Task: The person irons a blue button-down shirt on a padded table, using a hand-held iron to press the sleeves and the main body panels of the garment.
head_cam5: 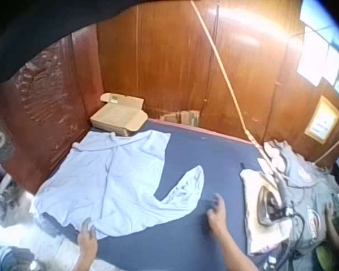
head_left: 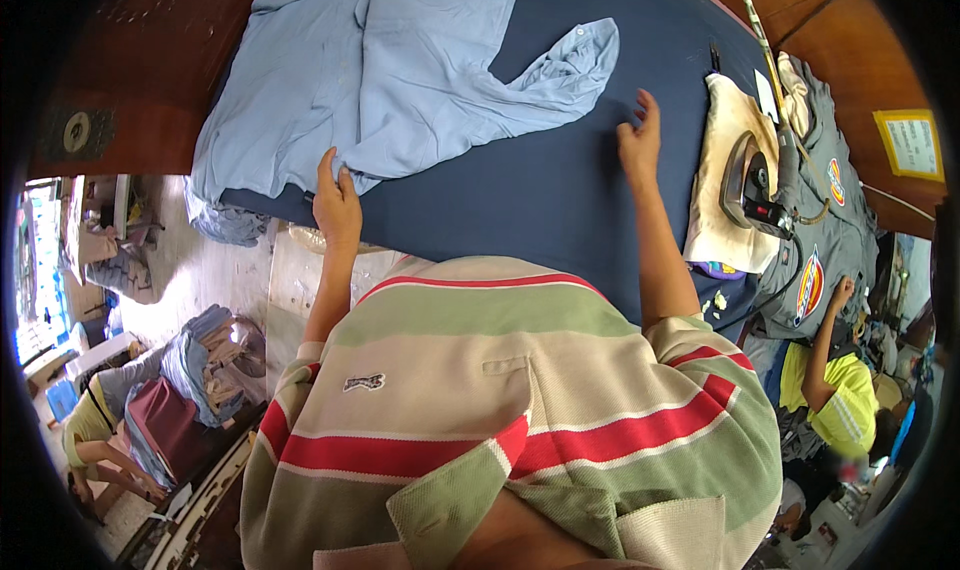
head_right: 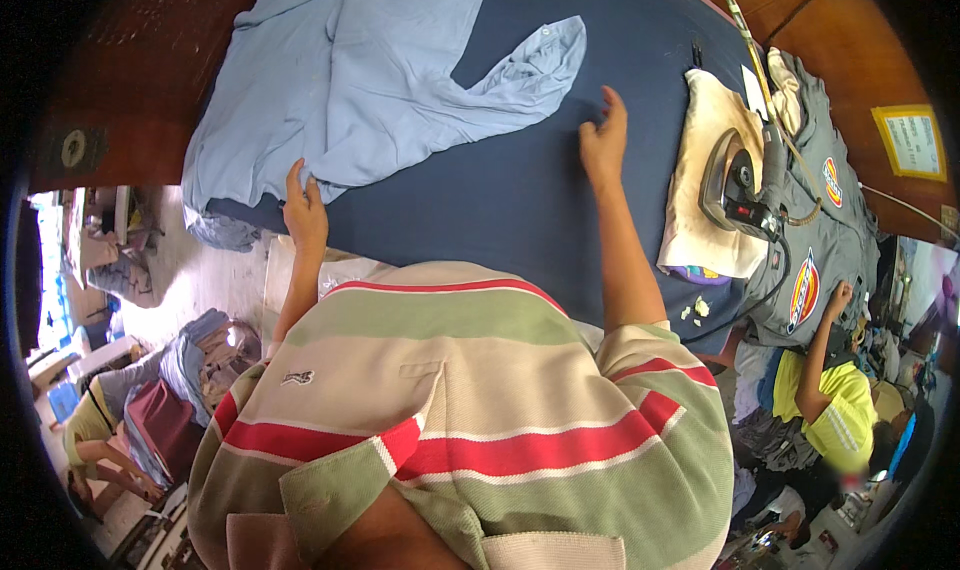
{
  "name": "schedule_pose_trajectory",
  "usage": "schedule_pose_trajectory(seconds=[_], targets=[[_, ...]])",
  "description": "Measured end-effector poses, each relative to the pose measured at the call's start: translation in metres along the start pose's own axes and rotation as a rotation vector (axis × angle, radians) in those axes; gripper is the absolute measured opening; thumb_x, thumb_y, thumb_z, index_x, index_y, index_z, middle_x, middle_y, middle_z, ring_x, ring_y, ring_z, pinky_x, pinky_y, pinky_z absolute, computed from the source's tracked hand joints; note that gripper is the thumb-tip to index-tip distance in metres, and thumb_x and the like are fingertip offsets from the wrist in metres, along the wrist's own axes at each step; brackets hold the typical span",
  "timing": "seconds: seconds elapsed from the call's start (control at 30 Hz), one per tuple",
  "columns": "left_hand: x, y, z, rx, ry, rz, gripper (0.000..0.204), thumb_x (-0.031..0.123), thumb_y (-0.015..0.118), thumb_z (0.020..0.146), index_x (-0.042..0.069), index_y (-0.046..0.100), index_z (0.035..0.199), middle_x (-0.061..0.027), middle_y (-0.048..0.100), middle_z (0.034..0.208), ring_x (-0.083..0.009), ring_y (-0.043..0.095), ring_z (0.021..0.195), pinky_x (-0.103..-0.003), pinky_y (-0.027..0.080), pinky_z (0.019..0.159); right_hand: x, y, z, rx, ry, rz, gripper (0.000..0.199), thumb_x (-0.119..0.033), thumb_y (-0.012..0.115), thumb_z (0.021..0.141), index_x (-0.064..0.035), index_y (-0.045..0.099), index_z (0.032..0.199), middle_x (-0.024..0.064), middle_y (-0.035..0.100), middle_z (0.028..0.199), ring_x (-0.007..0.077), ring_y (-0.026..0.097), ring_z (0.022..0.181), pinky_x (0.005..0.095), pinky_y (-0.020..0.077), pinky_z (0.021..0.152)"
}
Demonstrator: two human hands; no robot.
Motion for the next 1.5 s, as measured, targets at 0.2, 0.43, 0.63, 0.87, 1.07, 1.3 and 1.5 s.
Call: schedule_pose_trajectory(seconds=[0.2, 0.43, 0.63, 0.87, 1.07, 1.3, 1.5], targets=[[0.003, -0.001, 0.003, 0.000, -0.034, -0.116, 0.031, 0.008, 0.048, 0.090, 0.009, 0.054, 0.121, -0.0115, 0.064, 0.092, -0.0176, 0.056, 0.061, -0.033, 0.043, 0.058, -0.022, 0.048, 0.044, -0.294, -0.537, -0.710, 0.047, -0.005, 0.064, 0.073, -0.0156, 0.056, 0.118, 0.0154, 0.036, 0.140, 0.0360, 0.033, 0.128, 0.0456, 0.0346, 0.099], [-0.014, -0.017, 0.020, 0.076, -0.115, -0.417, 0.030, 0.004, 0.045, 0.091, 0.001, 0.054, 0.120, -0.0105, 0.056, 0.119, -0.0152, 0.051, 0.102, -0.026, 0.037, 0.090, -0.059, -0.002, 0.123, -0.963, -0.001, -0.147, 0.030, -0.030, 0.069, 0.082, -0.0035, 0.063, 0.097, 0.0026, 0.065, 0.078, 0.0119, 0.059, 0.071, 0.0250, 0.0469, 0.066], [-0.014, -0.004, 0.024, -0.014, -0.121, -0.364, 0.029, 0.008, 0.048, 0.093, 0.003, 0.055, 0.120, 0.0003, 0.055, 0.088, -0.0053, 0.039, 0.064, -0.020, 0.034, 0.057, -0.039, -0.014, 0.157, -1.018, 0.032, -0.473, 0.044, -0.024, 0.071, 0.079, -0.0054, 0.054, 0.115, 0.0070, 0.060, 0.099, 0.0120, 0.057, 0.083, 0.0241, 0.0459, 0.074], [-0.007, 0.001, 0.014, -0.099, -0.079, -0.297, 0.028, 0.012, 0.051, 0.092, 0.004, 0.056, 0.119, 0.0038, 0.049, 0.078, -0.0043, 0.028, 0.055, -0.021, 0.025, 0.049, -0.037, -0.020, 0.062, -0.324, -0.177, -0.445, 0.029, -0.026, 0.070, 0.076, -0.0093, 0.061, 0.098, 0.0064, 0.061, 0.094, 0.0251, 0.058, 0.085, 0.0360, 0.0464, 0.070], [-0.007, 0.007, 0.017, -0.083, 0.043, -0.196, 0.031, 0.011, 0.053, 0.091, 0.004, 0.054, 0.121, 0.0018, 0.057, 0.096, -0.0039, 0.029, 0.058, -0.019, 0.027, 0.051, -0.074, 0.054, -0.006, -0.236, -0.585, -0.440, 0.020, -0.020, 0.067, 0.078, -0.0096, 0.061, 0.094, 0.0055, 0.060, 0.094, 0.0262, 0.055, 0.088, 0.0382, 0.0429, 0.077], [0.009, 0.002, 0.008, -0.271, -0.092, -0.307, 0.035, 0.006, 0.052, 0.089, 0.005, 0.052, 0.124, -0.0030, 0.059, 0.104, -0.0091, 0.040, 0.065, -0.022, 0.036, 0.065, -0.072, -0.003, 0.007, -0.574, -0.624, -0.480, 0.015, -0.014, 0.063, 0.078, -0.0084, 0.061, 0.092, 0.0032, 0.060, 0.096, 0.0250, 0.054, 0.095, 0.0408, 0.0407, 0.079], [0.011, -0.003, -0.024, -0.466, 0.212, 0.309, 0.041, 0.007, 0.053, 0.080, 0.007, 0.053, 0.121, -0.0151, 0.058, 0.111, -0.0303, 0.055, 0.093, -0.043, 0.036, 0.090, -0.045, -0.028, -0.082, -0.795, -0.375, -0.689, 0.024, -0.026, 0.069, 0.073, -0.0102, 0.064, 0.091, 0.0019, 0.058, 0.096, 0.0231, 0.054, 0.096, 0.0431, 0.0398, 0.081]])
Point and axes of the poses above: each hand's wrist, its own z-axis towards the middle knuckle, its own y-axis out of the palm, x = y × z, the point moved 5 cm from there along z, towards the middle knuckle
